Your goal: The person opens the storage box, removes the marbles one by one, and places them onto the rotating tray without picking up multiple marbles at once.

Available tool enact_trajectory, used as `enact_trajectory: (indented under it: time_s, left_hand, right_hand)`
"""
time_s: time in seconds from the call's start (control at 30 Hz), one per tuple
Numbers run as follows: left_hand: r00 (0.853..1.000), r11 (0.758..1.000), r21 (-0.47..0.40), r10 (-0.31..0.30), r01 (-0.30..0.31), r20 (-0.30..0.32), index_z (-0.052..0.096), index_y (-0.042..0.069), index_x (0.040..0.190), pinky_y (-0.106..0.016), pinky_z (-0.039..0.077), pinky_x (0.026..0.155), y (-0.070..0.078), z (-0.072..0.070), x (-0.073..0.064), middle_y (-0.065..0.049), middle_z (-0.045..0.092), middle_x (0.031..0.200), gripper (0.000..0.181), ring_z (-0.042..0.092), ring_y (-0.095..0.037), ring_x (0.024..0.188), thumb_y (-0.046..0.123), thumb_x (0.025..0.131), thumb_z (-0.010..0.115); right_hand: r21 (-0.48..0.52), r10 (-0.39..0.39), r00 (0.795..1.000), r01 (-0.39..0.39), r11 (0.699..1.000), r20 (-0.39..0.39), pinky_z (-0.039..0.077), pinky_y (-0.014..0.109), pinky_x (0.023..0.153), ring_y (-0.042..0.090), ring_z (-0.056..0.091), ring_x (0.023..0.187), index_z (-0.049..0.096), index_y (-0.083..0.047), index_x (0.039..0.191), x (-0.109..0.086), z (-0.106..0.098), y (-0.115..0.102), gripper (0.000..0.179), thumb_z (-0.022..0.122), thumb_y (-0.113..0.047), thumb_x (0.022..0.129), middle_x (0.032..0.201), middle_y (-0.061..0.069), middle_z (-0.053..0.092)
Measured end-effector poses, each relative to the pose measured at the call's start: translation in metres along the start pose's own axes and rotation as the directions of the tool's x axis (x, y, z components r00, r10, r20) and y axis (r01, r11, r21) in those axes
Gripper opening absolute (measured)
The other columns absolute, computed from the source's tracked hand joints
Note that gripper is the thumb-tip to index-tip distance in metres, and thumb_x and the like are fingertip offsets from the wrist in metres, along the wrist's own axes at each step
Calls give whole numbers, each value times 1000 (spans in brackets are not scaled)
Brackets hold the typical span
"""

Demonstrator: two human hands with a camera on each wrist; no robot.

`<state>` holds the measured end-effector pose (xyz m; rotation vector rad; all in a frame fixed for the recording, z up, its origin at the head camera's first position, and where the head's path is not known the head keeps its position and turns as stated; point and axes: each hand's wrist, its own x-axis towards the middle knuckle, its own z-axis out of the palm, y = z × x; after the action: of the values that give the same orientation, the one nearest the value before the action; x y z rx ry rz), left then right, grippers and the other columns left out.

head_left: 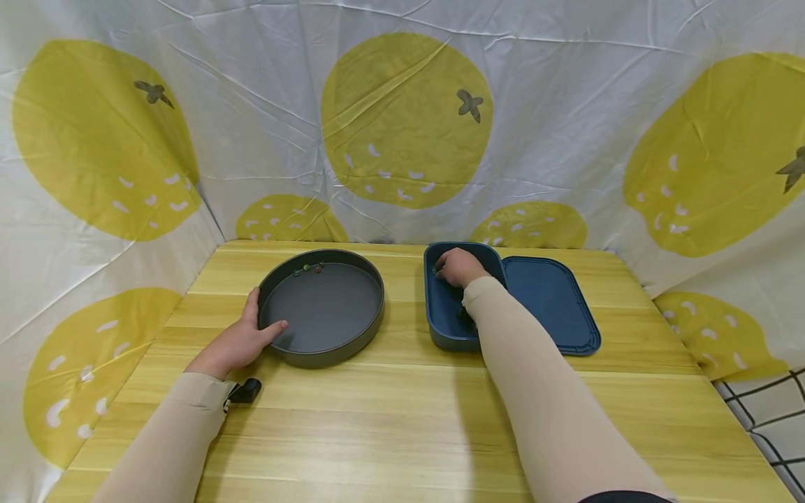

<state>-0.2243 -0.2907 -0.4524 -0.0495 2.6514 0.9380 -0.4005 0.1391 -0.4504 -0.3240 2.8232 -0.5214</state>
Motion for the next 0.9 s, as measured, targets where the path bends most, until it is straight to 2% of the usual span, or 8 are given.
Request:
enact_trajectory:
  time_s: [0.47, 0.9]
  left_hand:
    - [1000, 1000, 11, -12, 12, 4, -33, 9, 161, -71, 31, 120, 1, 0, -2, -40, 1, 169, 114, 30, -61, 149, 66, 105, 48]
    - [1000, 1000, -1, -3, 3, -1, -32, 9, 162, -71, 29, 121, 1, 0, -3, -40, 2, 169, 113, 28, -60, 151, 65, 105, 48]
  right_hand:
    - [1, -13, 999, 13, 1000, 38, 51, 47, 112, 33, 63, 131, 73, -7, 133, 2, 3, -6, 32, 67, -18, 104, 139, 13, 70]
    - [48, -28, 1000, 28, 998, 5, 52, 47, 110, 32, 64, 129, 75, -9, 131, -2, -1, -6, 30, 67, -20, 103, 139, 12, 70]
